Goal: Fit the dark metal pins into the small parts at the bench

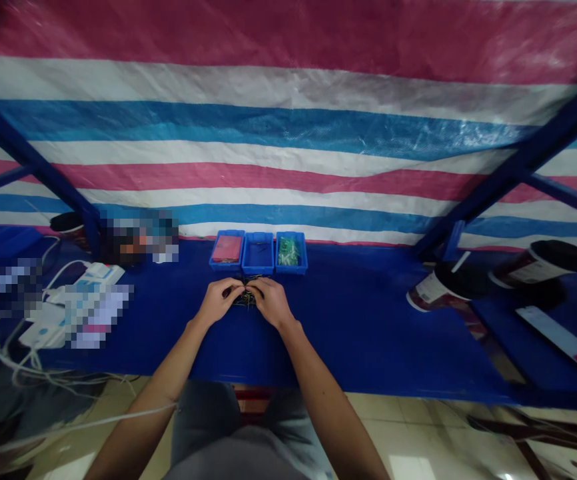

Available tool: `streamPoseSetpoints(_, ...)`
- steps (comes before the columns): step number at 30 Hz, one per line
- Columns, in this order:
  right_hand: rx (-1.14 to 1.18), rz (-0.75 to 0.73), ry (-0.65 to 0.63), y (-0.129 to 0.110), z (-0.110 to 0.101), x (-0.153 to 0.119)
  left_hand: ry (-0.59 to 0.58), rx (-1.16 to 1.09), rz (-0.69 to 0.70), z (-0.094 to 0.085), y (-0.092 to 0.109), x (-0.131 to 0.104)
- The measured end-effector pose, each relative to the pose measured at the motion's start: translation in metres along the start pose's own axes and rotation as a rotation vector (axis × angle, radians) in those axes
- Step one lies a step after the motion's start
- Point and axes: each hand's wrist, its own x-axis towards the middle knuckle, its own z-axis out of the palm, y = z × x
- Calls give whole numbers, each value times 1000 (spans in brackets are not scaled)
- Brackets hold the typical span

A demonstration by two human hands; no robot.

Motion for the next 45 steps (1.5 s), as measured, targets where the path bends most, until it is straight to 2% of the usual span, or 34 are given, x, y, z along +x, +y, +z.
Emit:
streamPoseSetpoints(8,-107,-31,-17,-4,-1,-1,-12,-13,16,0,-1,0)
streamPoseSetpoints(30,28,-2,7,-4,0,-2,-71,20,-34,-3,3,1)
streamPoseSetpoints(38,-26,-5,5,-5,-3,-1,-1,32,-4,-1,1,1)
streamPoseSetpoints(45,-72,-9,-14,-7,-2,-2,3,-4,3,0,2,0)
